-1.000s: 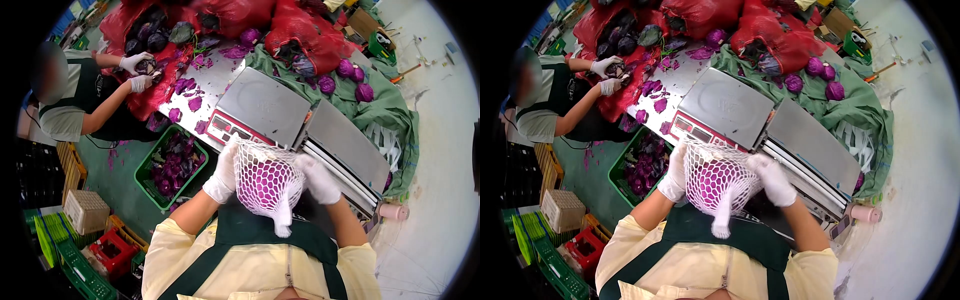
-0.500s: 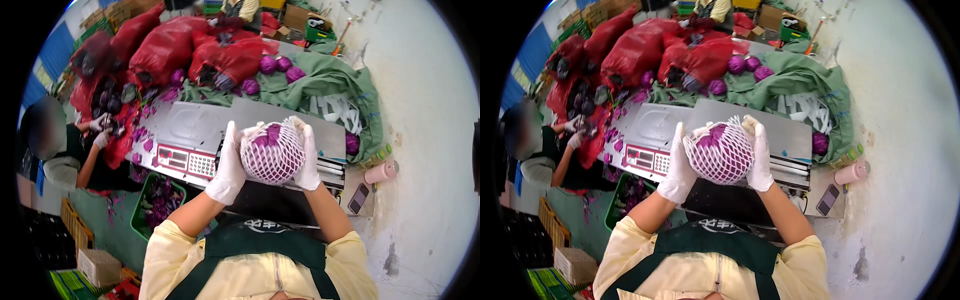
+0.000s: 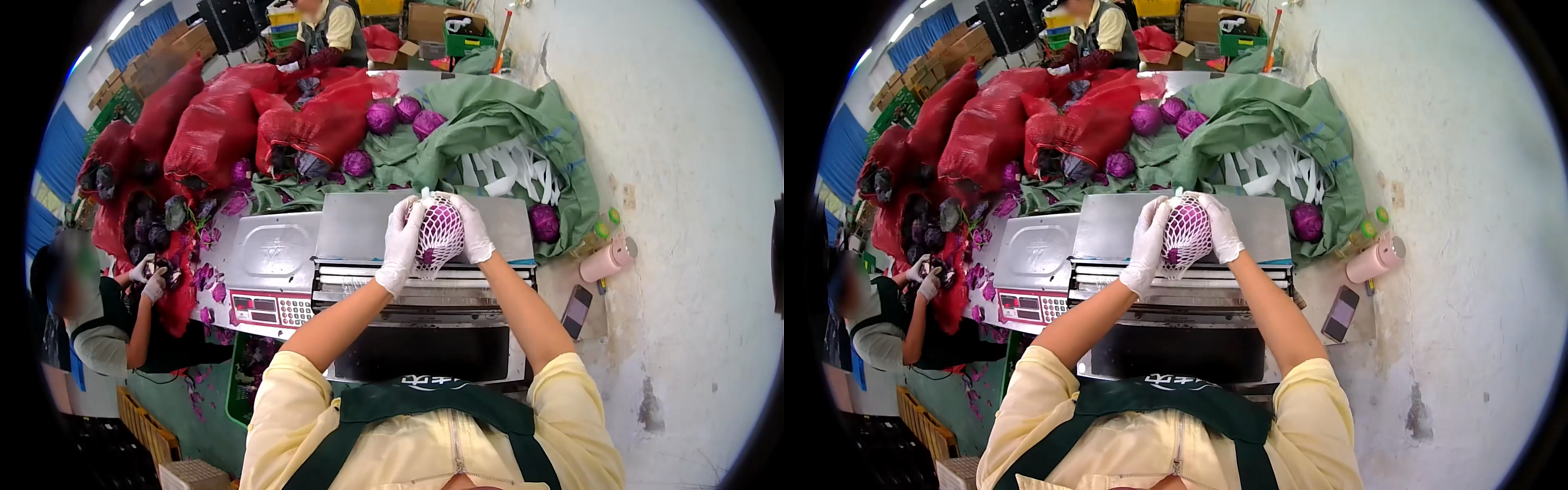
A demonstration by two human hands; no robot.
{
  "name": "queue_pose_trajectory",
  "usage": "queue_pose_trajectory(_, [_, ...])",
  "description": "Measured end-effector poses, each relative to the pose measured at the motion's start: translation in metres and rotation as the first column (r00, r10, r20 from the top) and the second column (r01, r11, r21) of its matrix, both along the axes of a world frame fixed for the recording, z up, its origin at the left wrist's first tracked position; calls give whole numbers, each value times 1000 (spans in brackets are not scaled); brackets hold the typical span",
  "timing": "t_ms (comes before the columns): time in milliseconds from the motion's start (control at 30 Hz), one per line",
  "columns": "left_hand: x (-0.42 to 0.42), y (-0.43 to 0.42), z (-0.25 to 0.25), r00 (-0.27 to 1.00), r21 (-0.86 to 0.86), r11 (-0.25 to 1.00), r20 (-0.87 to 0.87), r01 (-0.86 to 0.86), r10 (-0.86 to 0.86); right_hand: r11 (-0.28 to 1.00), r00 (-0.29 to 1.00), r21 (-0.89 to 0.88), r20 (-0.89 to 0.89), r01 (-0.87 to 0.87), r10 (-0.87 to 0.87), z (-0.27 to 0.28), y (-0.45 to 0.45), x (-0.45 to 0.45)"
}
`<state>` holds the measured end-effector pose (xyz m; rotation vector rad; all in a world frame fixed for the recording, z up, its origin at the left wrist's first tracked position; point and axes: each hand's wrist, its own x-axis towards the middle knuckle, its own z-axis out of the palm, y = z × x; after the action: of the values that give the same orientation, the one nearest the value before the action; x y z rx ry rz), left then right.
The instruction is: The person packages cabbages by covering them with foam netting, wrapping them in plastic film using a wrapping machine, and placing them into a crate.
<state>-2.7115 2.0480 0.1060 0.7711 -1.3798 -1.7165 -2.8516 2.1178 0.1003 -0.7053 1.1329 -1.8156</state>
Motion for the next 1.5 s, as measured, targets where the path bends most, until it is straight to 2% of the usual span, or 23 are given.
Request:
queue_pose_trajectory(67, [11, 0, 14, 991, 9, 994, -80, 106, -105, 989, 942, 84, -325, 121, -88, 11, 4, -1])
queue_pose_trajectory(200, [29, -23, 5, 980, 67, 981, 73, 180, -185, 978, 995, 192, -73, 85, -72, 16, 19, 6])
queue_pose_trajectory(267, [24, -20, -2, 968, 28, 975, 118, 219, -221, 982, 985, 135, -129, 130, -113, 10, 14, 29])
queue_pose_trajectory(333, [22, -22, -1, 958, 185, 948, 71, 260, -276, 982, 995, 188, 90, 25, -42, 13, 7, 22])
queue_pose_trajectory(400, [29, -26, -5, 950, 58, 957, 117, 284, -289, 973, 1000, 230, -15, 1, 3, 14, 13, 15])
queue_pose_trajectory(433, [39, -27, 6, 947, 1, 974, 236, 225, -219, 960, 957, 258, -287, 108, -31, 20, 19, 9])
queue_pose_trajectory(467, [54, -33, 2, 959, -213, 951, 224, 224, -176, 969, 844, 177, -533, 171, -52, 17, 30, -4])
queue_pose_trajectory(500, [77, -43, 16, 895, -548, 784, 446, 291, -21, 963, 502, 107, -864, 245, -31, 35, 51, -11])
queue_pose_trajectory(533, [101, -49, 33, 833, -691, 603, 548, 400, 76, 962, 41, 14, -999, 274, 3, 63, 73, -19])
queue_pose_trajectory(567, [129, -60, 41, 757, -779, 307, 617, 547, 216, 980, -111, 51, -991, 191, 73, 75, 93, -29])
queue_pose_trajectory(633, [168, -73, 49, 534, -572, 31, 782, 819, 320, 975, -431, 204, -875, 87, 221, 86, 129, -46])
queue_pose_trajectory(733, [193, -71, 56, 356, -353, -77, 865, 933, 353, 864, -679, 486, -592, 129, 435, 83, 166, -51])
queue_pose_trajectory(833, [173, -66, 43, 434, -381, -215, 837, 899, 333, 899, -748, 437, -601, -12, 282, 59, 166, -50])
queue_pose_trajectory(900, [160, -55, 29, 483, -416, -262, 825, 871, 294, 912, -646, 391, -730, -124, 225, 43, 154, -36])
queue_pose_trajectory(933, [152, -48, 22, 628, -571, -272, 747, 774, 219, 915, -600, 376, -769, -145, 221, 35, 148, -29])
queue_pose_trajectory(1000, [149, -46, 4, 758, -713, -263, 634, 650, 155, 936, -291, 350, -899, -24, 328, 32, 146, -8])
queue_pose_trajectory(1067, [154, -33, 8, 840, -772, 354, 538, 527, -77, 886, 94, 460, -886, 57, 454, 48, 156, -3])
queue_pose_trajectory(1100, [168, -23, 27, 643, -182, 795, 701, 579, -308, 817, 460, 576, -717, -33, 524, 63, 162, -1])
queue_pose_trajectory(1233, [185, -8, 70, 931, -212, 909, 155, 358, -331, 908, 747, 419, -600, -11, 286, 136, 164, 4])
queue_pose_trajectory(1333, [161, -33, 109, 966, -713, 653, 209, 256, -150, 991, 817, 64, -573, 116, -59, 165, 129, -13])
queue_pose_trajectory(1400, [125, -42, 130, 937, -778, 523, 271, 348, -221, 956, 458, -73, -866, 286, -203, 152, 92, -23])
queue_pose_trajectory(1467, [93, -64, 97, 745, -711, 222, 638, 667, -197, 983, 118, -170, -977, 63, -176, 86, 56, -68])
queue_pose_trajectory(1500, [82, -63, 83, 678, -654, 181, 709, 735, -195, 990, -455, 140, -882, 0, 125, 111, 41, -45])
